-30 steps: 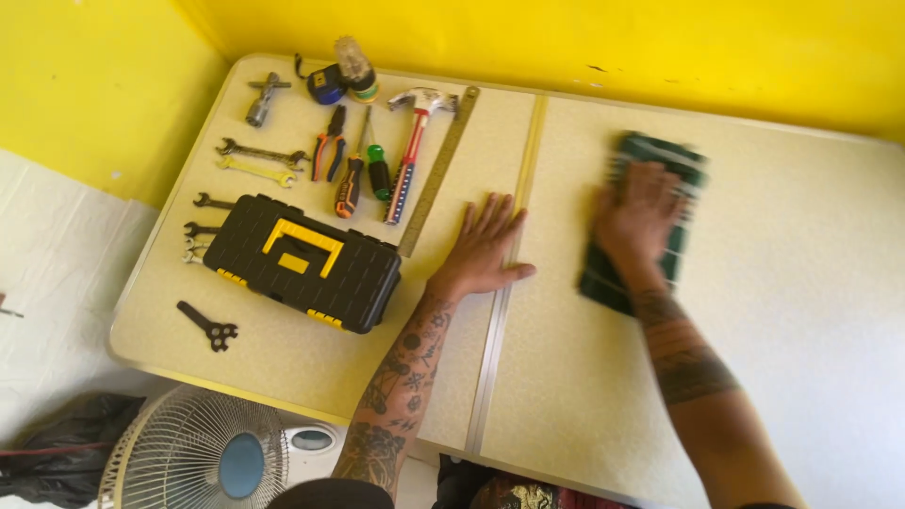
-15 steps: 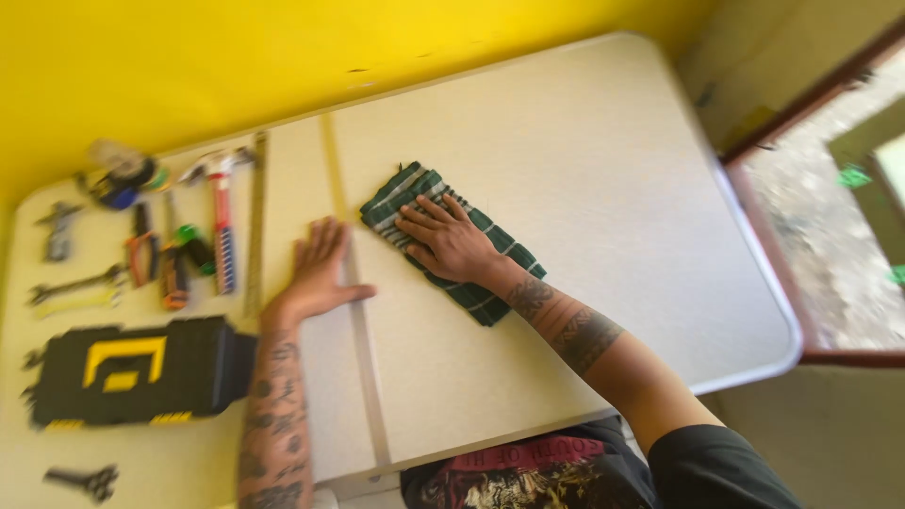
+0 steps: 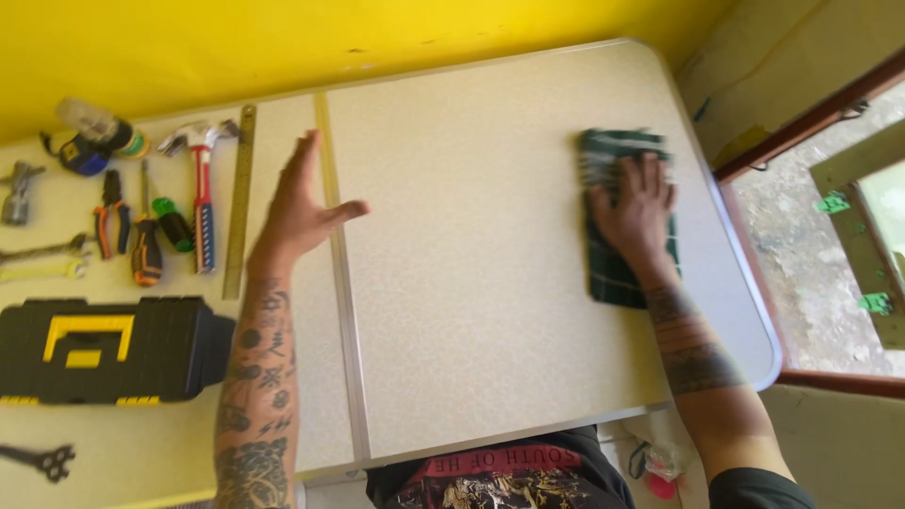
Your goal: Wiping and cleaning the surface of a white folding table using a cloth.
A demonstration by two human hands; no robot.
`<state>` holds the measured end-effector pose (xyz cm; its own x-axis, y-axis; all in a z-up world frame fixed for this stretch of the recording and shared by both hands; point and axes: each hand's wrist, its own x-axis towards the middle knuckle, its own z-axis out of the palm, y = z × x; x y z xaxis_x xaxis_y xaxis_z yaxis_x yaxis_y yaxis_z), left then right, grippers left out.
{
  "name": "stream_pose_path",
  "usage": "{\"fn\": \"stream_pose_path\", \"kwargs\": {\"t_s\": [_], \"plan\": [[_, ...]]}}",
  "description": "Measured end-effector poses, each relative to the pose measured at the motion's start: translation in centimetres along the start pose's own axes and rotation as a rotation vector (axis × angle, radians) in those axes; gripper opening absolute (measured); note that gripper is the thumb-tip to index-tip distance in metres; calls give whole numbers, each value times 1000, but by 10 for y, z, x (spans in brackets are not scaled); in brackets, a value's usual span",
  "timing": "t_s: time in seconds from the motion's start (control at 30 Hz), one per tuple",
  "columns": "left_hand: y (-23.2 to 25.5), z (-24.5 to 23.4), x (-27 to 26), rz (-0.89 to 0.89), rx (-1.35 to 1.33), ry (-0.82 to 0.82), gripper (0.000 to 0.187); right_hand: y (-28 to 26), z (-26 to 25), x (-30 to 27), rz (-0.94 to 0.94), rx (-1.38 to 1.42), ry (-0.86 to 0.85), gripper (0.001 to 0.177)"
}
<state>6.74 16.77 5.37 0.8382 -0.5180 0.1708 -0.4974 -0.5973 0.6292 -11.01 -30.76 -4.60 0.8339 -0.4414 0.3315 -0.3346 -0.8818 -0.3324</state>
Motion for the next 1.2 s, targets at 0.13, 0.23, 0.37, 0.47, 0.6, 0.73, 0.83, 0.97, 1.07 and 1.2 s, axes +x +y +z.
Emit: {"fn": "stream_pose_path", "kwargs": {"t_s": [0.13, 0.23, 0.37, 0.47, 0.6, 0.73, 0.83, 0.97, 1.07, 1.2], "plan": [[-40, 52, -31, -59, 167, 36, 100, 9, 15, 33, 107, -5, -6, 72], [-47, 73, -50, -59, 279, 80, 90, -13, 25, 61, 141, -34, -38, 75], [-40, 85, -61, -53, 350, 171, 76, -57, 38, 83, 240, -50, -107, 75], [-40, 79, -59, -47, 315, 234, 67, -95, 55, 106, 263, -46, -129, 76], [-32, 74, -58, -39, 226, 279, 53, -142, 81, 128, 290, -86, -183, 77], [-30, 66, -55, -34, 101, 366, 38, -218, 90, 132, 302, -121, -261, 77], [-34, 67, -55, -186, -176, 540, 25, -270, 107, 132, 254, -104, -306, 76], [-31, 64, -52, -402, -478, 774, 20, -338, 128, 120, 139, -91, -341, 75], [-32, 68, -51, -453, -588, 861, 18, -389, 141, 102, 25, -88, -374, 74], [-37, 70, -54, -427, -698, 1005, 15, -435, 156, 72, -139, -64, -372, 75]]}}
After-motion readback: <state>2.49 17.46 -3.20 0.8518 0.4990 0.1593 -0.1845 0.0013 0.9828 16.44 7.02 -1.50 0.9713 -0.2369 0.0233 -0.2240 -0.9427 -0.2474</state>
